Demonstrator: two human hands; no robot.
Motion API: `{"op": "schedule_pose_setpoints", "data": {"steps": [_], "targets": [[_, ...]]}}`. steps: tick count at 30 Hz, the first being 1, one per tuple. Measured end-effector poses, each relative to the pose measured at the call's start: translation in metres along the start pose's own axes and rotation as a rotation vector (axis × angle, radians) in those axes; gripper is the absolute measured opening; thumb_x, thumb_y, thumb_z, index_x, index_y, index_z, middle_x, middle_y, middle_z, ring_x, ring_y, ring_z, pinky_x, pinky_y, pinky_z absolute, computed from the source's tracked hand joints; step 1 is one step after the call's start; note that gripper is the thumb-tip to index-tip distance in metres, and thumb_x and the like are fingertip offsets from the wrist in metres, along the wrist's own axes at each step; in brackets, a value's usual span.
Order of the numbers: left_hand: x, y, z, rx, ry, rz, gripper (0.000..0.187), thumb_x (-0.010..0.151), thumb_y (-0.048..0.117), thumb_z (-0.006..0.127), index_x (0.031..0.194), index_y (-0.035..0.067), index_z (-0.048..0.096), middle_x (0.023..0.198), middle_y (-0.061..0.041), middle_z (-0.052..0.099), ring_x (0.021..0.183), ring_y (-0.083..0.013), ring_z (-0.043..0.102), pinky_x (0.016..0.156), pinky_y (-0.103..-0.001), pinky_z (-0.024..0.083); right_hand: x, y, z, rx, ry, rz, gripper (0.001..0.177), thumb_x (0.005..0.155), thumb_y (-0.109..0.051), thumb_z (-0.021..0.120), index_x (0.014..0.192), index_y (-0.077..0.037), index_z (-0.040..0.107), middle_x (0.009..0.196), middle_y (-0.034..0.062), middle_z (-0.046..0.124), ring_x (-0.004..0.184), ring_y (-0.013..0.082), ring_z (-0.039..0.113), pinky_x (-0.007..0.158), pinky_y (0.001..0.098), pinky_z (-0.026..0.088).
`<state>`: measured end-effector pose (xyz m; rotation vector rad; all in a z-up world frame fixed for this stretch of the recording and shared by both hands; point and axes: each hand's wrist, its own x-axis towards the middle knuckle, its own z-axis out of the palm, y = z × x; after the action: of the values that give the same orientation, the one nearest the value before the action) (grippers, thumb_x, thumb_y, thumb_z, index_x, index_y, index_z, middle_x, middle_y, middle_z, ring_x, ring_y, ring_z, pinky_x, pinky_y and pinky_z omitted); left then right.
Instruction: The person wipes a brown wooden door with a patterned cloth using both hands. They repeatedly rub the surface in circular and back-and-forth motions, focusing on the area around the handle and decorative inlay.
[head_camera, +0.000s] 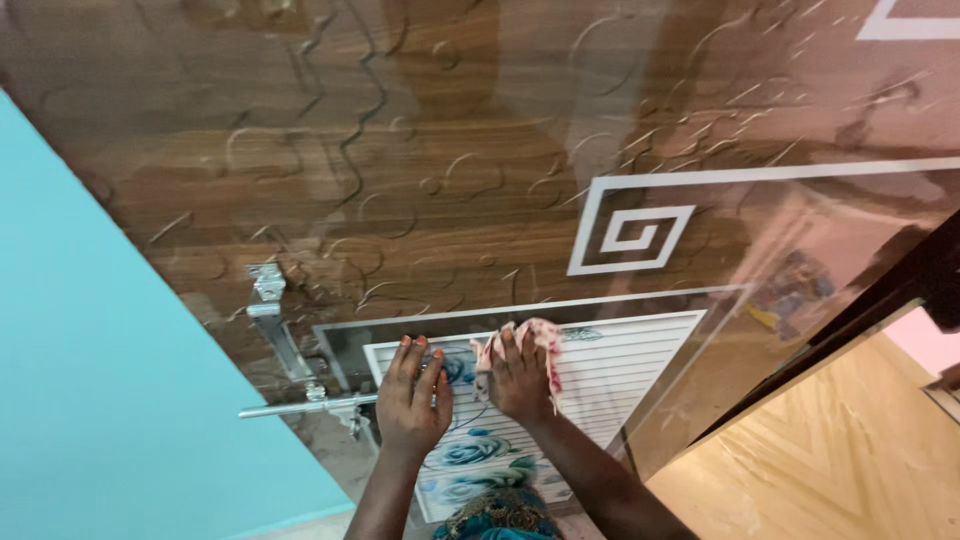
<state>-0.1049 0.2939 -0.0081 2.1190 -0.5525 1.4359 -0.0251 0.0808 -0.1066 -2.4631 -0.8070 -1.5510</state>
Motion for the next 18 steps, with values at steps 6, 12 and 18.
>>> {"op": "schedule_pose_setpoints", "data": {"steps": [6, 12, 18], "targets": [[0.006, -0.03, -0.025, 0.102, 0.027, 0.001, 0.029, 0.096, 0.01, 0.067, 0.124, 0.005, 0.069, 0.143, -0.018, 0.058, 0.138, -0.0393, 0.053, 0.11, -0.051, 0.048, 0.094, -0.004, -0.022, -0.059, 0.145, -0.03, 0.047, 0.1, -0.017, 0.06, 0.143, 0.003, 0.058, 0.163, 0.024, 0.037, 0.153, 0.0518, 0.029, 0.124, 0.0631, 0.016], [-0.001, -0.058, -0.028, 0.205, 0.065, 0.013, 0.033, 0.096, 0.014, 0.068, 0.128, 0.007, 0.071, 0.147, -0.019, 0.056, 0.142, -0.0403, 0.048, 0.119, -0.053, 0.039, 0.188, 0.023, -0.065, -0.057, 0.094, 0.066, 0.058, 0.106, -0.019, 0.05, 0.162, -0.01, 0.038, 0.17, 0.0195, 0.027, 0.16, 0.0453, 0.016, 0.129, 0.0632, 0.007], [-0.005, -0.075, -0.024, 0.198, 0.068, 0.071, 0.036, 0.097, 0.015, 0.067, 0.131, 0.003, 0.069, 0.15, -0.02, 0.054, 0.146, -0.0414, 0.043, 0.123, -0.055, 0.031, 0.277, 0.039, -0.109, -0.026, 0.184, 0.174, 0.055, 0.113, -0.021, 0.048, 0.164, -0.004, 0.037, 0.173, 0.0188, 0.026, 0.163, 0.044, 0.014, 0.134, 0.0625, 0.007]]}}
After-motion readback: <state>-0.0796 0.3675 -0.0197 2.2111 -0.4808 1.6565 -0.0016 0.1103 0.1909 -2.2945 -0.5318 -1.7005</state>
